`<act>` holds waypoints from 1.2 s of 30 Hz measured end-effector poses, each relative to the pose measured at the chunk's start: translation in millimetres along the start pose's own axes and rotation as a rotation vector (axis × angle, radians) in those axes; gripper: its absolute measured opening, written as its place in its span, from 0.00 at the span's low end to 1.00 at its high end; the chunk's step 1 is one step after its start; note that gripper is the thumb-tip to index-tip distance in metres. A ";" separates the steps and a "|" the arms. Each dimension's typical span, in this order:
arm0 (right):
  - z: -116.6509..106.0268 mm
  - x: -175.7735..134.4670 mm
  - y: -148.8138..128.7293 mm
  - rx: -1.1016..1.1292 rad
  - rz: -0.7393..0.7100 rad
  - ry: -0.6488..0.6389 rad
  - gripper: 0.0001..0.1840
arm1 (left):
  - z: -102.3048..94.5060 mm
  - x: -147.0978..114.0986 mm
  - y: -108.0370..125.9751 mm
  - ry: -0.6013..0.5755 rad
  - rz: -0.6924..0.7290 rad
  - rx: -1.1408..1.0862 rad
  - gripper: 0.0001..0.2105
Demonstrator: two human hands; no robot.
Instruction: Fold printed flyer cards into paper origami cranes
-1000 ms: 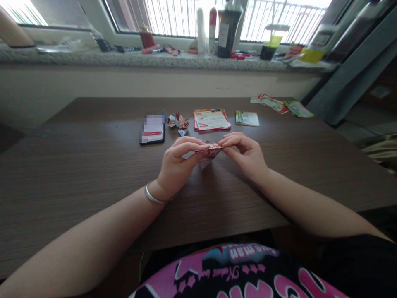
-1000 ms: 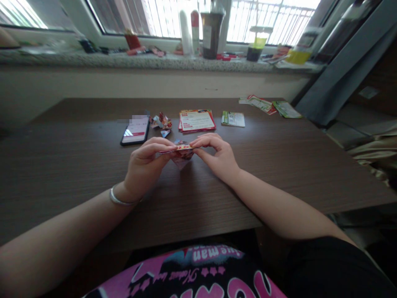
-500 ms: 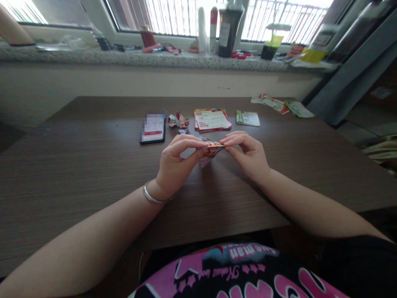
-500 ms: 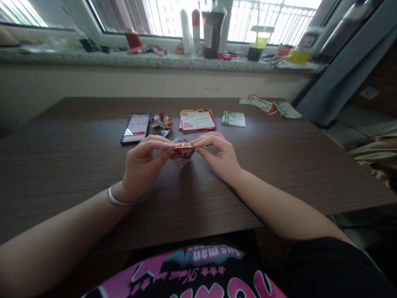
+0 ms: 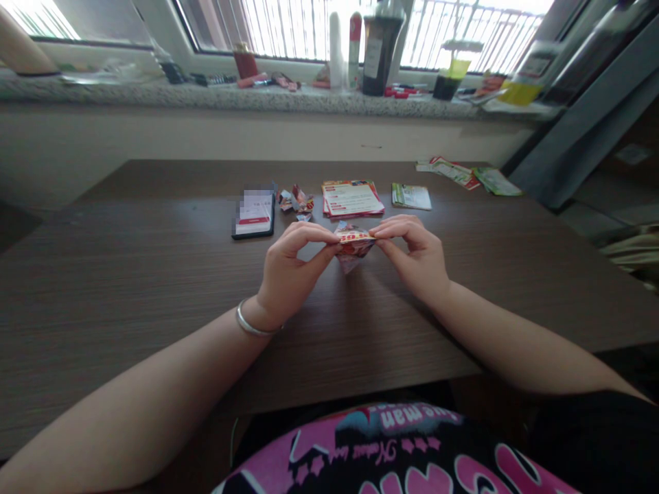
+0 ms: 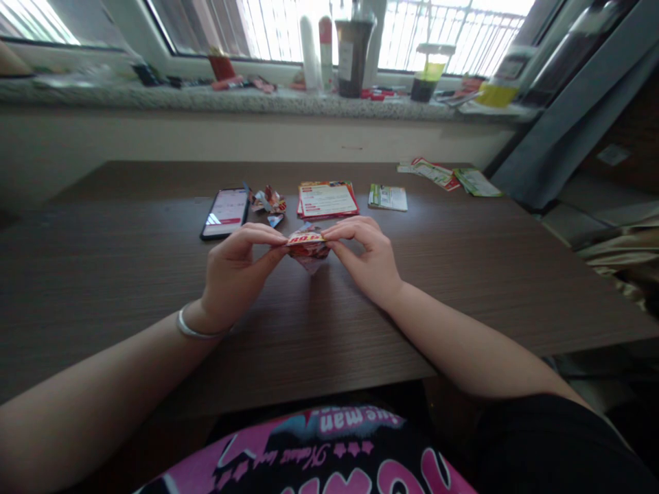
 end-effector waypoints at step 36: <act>9.2 -3.5 -23.0 -0.090 -0.235 -0.167 0.04 | 12.1 -7.9 11.5 -0.167 0.369 0.278 0.03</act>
Point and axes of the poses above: each hand's wrist, its own x-axis towards the middle knuckle, its own z-axis out of the palm, y = z × x, the point moved 6 cm from there along x, towards the middle knuckle, and after that the axes turned 15 degrees about y, right-handed, at the moved point
